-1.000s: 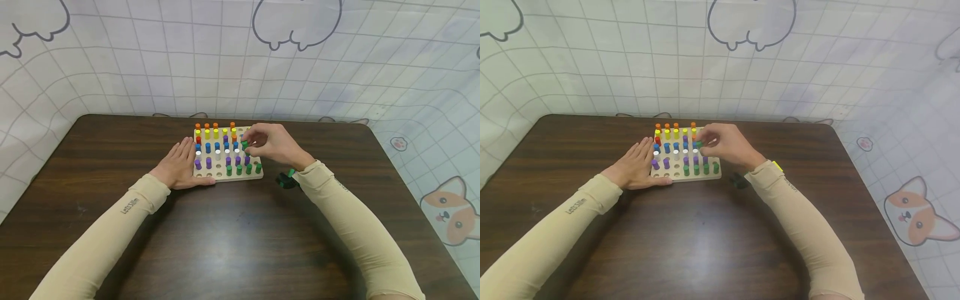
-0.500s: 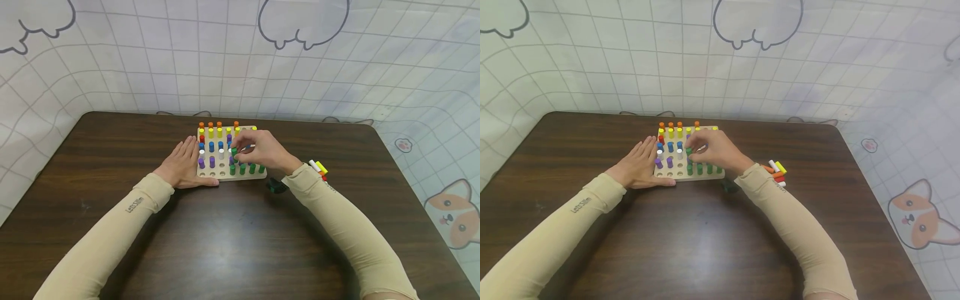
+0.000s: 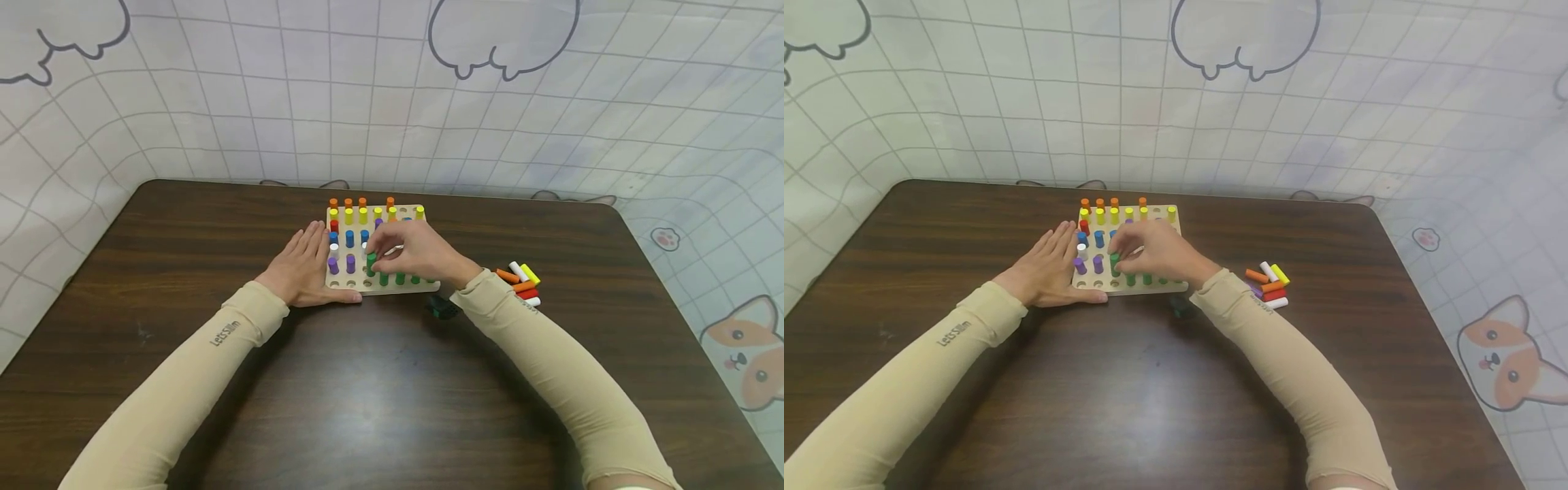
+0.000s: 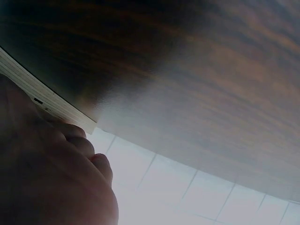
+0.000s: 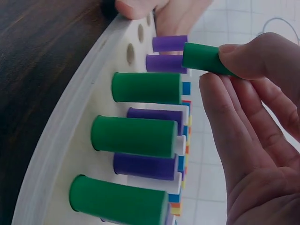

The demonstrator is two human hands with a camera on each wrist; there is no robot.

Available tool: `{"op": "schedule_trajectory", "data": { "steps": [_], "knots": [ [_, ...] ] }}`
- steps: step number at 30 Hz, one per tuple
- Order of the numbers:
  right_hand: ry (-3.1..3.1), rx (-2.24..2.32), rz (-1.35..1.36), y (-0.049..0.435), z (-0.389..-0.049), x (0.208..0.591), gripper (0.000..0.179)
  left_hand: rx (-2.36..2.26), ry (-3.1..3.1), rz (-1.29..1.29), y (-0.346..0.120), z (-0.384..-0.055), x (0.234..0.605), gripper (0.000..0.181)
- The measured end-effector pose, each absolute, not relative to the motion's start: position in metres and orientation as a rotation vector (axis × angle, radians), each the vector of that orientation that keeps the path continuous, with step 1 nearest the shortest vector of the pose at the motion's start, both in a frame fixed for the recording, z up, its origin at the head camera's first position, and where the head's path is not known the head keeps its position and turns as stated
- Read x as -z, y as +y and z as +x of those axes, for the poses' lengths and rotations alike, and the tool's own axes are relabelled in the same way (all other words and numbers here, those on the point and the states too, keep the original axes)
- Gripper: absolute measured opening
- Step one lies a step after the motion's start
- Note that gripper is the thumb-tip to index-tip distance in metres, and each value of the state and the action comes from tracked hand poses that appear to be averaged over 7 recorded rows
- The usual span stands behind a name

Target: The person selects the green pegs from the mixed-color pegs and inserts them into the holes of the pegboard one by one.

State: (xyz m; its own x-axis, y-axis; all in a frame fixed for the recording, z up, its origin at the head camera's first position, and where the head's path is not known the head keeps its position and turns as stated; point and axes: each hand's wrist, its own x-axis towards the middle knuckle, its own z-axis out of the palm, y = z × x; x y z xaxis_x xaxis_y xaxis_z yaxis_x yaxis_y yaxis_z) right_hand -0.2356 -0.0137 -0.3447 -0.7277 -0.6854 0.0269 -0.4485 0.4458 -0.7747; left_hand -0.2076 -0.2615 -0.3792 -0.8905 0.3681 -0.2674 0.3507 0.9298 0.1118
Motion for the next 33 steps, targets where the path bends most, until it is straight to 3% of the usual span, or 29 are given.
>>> {"op": "schedule_trajectory", "data": {
  "steps": [33],
  "knots": [
    [2.455,0.849,-1.121,-0.03,-0.243,0.351,0.016,-0.102,2.785,0.517,-0.262,-0.208,0.381,0.128]
  ]
}}
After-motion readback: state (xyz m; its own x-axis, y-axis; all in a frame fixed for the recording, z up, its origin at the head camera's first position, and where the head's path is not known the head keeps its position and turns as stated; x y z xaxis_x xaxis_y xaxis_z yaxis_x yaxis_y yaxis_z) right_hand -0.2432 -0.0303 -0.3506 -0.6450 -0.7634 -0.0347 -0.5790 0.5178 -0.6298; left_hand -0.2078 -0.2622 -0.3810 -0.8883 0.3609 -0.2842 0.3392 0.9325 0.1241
